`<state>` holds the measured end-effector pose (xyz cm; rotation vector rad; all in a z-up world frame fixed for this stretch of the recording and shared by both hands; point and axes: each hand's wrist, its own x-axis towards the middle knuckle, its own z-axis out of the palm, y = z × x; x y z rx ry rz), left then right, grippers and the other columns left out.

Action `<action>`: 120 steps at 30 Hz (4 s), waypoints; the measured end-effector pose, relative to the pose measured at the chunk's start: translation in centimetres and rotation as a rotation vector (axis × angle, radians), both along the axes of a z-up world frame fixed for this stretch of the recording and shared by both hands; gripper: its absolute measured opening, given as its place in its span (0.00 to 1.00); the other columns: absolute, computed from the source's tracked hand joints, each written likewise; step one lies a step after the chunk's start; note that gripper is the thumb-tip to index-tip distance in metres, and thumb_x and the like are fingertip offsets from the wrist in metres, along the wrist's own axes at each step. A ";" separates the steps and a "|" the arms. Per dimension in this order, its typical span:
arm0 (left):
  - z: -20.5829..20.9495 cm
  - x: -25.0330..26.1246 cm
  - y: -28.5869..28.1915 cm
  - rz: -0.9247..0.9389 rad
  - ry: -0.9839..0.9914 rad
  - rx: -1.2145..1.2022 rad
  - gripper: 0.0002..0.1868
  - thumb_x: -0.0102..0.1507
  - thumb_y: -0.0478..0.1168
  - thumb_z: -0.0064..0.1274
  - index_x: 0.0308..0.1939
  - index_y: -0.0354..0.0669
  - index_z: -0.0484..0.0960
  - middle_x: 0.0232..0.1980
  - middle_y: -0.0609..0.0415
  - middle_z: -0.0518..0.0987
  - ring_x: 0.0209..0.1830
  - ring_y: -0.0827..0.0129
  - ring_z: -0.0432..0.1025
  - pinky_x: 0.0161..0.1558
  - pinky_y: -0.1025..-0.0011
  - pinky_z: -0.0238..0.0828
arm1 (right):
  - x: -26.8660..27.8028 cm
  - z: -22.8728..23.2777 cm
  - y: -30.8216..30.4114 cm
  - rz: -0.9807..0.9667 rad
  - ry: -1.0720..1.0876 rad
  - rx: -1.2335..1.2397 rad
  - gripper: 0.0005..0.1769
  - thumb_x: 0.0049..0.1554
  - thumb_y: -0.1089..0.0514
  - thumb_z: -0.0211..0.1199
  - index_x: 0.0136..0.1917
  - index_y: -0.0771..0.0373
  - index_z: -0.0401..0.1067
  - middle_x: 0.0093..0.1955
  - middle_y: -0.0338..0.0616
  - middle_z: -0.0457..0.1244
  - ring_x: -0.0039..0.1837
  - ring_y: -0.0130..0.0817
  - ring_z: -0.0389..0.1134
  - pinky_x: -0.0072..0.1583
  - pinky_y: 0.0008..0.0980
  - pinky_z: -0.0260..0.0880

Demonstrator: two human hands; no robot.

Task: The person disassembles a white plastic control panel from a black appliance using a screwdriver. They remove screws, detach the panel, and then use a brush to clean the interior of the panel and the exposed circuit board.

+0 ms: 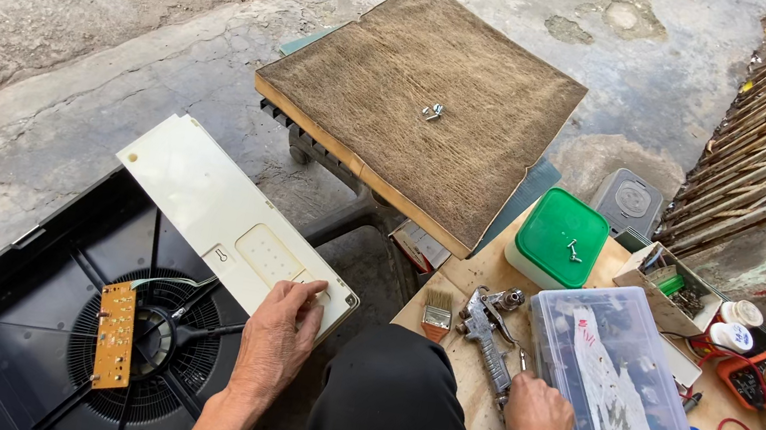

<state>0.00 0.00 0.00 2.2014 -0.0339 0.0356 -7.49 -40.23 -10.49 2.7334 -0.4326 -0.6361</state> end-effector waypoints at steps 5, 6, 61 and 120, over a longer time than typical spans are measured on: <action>0.2 0.0 0.1 -0.017 0.012 -0.014 0.17 0.64 0.43 0.52 0.57 0.60 0.83 0.48 0.65 0.80 0.41 0.71 0.79 0.49 0.67 0.75 | 0.3 3.2 1.1 -0.144 -0.034 0.097 0.20 0.58 0.68 0.38 0.33 0.51 0.66 0.26 0.26 0.57 0.29 0.22 0.58 0.35 0.29 0.70; 0.1 0.1 0.2 -0.011 0.012 -0.015 0.17 0.64 0.43 0.52 0.57 0.60 0.83 0.48 0.65 0.80 0.41 0.71 0.79 0.49 0.67 0.75 | 0.1 3.4 1.0 -0.138 -0.034 0.096 0.20 0.58 0.68 0.38 0.33 0.51 0.66 0.26 0.26 0.57 0.29 0.22 0.58 0.35 0.29 0.70; 0.4 -3.2 1.6 0.306 0.220 -0.121 0.05 0.65 0.49 0.56 0.45 0.62 0.81 0.31 0.70 0.75 0.31 0.78 0.69 0.38 0.71 0.68 | 8.6 15.9 23.3 -0.197 -0.613 1.396 0.09 0.59 0.59 0.65 0.52 0.58 0.69 0.46 0.42 0.75 0.49 0.32 0.81 0.57 0.28 0.81; 0.6 -2.2 1.5 0.387 0.353 -0.323 0.05 0.62 0.47 0.61 0.40 0.58 0.88 0.29 0.70 0.77 0.28 0.81 0.66 0.39 0.79 0.68 | 9.6 12.8 22.2 0.174 -0.562 1.158 0.04 0.60 0.56 0.59 0.50 0.52 0.72 0.47 0.30 0.67 0.45 0.28 0.68 0.50 0.32 0.67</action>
